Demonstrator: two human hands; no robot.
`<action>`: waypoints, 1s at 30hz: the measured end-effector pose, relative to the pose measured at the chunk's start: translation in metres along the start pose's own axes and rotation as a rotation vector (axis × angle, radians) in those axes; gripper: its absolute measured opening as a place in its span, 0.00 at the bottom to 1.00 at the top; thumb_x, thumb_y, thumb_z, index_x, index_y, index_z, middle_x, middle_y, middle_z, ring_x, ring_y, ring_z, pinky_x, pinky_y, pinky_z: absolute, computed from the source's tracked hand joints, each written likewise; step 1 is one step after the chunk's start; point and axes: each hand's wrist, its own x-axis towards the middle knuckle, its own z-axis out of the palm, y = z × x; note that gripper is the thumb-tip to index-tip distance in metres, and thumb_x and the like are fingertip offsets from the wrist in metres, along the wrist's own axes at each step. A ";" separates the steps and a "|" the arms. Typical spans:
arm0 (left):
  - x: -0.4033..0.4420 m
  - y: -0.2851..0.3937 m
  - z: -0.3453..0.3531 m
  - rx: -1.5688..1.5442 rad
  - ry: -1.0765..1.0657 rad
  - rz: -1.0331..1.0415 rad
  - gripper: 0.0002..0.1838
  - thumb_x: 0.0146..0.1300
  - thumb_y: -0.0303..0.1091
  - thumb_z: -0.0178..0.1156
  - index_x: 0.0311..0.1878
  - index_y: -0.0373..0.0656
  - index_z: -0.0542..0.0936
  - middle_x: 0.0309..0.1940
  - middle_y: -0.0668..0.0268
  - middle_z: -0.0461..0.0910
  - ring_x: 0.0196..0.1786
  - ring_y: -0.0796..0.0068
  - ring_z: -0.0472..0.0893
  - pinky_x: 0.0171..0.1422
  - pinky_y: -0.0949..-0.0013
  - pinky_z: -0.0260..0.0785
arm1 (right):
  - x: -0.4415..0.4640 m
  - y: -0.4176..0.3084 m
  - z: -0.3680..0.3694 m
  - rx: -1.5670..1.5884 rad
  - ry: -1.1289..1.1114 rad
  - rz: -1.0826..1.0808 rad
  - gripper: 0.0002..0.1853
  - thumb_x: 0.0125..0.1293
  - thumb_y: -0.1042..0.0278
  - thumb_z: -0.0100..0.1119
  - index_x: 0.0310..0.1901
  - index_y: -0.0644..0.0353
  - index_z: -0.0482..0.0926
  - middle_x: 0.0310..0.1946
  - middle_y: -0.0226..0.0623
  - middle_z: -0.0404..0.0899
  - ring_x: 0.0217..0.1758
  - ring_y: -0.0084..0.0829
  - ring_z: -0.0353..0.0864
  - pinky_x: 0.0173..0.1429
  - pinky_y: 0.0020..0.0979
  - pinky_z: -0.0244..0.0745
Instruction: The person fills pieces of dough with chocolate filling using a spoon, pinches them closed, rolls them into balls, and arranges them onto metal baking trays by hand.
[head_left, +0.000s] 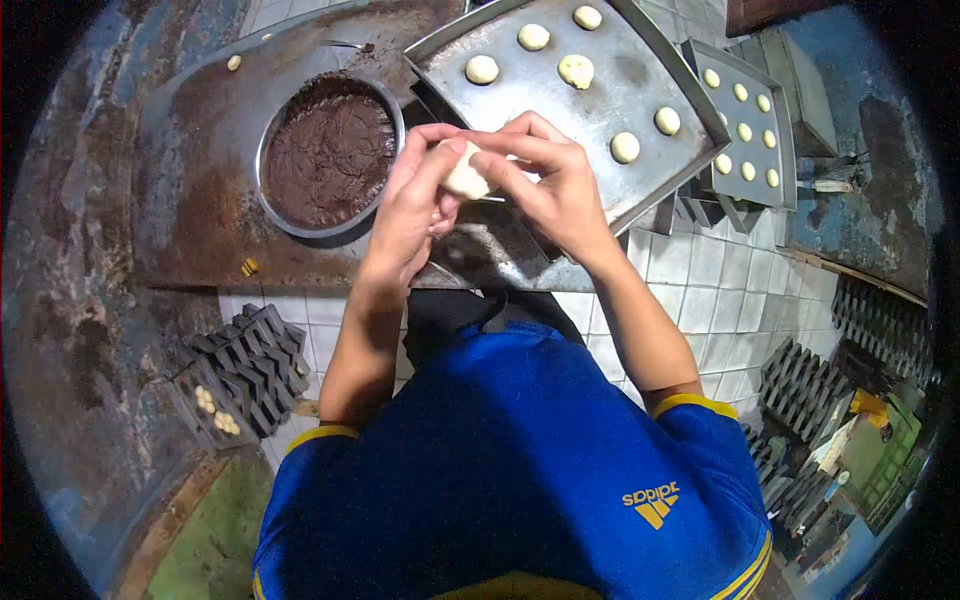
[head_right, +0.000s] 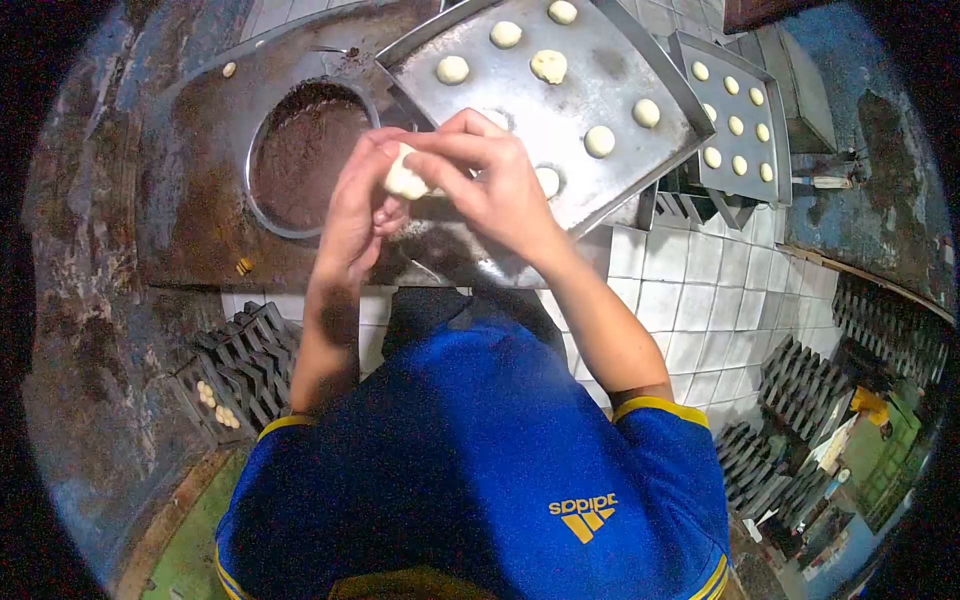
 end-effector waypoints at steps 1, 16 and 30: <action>-0.001 0.006 0.004 -0.109 -0.025 0.010 0.24 0.75 0.41 0.68 0.65 0.41 0.71 0.36 0.71 0.81 0.29 0.90 0.75 0.27 0.83 0.63 | -0.002 -0.001 0.000 0.252 0.069 0.156 0.20 0.72 0.62 0.72 0.62 0.60 0.88 0.45 0.39 0.85 0.49 0.35 0.87 0.51 0.33 0.86; 0.031 0.005 0.123 0.197 -0.148 0.635 0.27 0.60 0.23 0.71 0.59 0.41 0.69 0.39 0.62 0.88 0.48 0.76 0.87 0.57 0.66 0.81 | -0.014 0.001 0.009 0.859 0.629 0.202 0.21 0.71 0.71 0.70 0.62 0.69 0.81 0.56 0.37 0.85 0.55 0.29 0.85 0.63 0.33 0.80; 0.059 0.026 0.105 0.278 0.058 0.593 0.36 0.61 0.20 0.70 0.67 0.43 0.60 0.33 0.70 0.77 0.34 0.75 0.82 0.55 0.62 0.78 | -0.013 0.000 -0.108 0.356 -0.154 0.179 0.12 0.66 0.74 0.74 0.50 0.67 0.89 0.42 0.39 0.90 0.49 0.30 0.91 0.54 0.33 0.86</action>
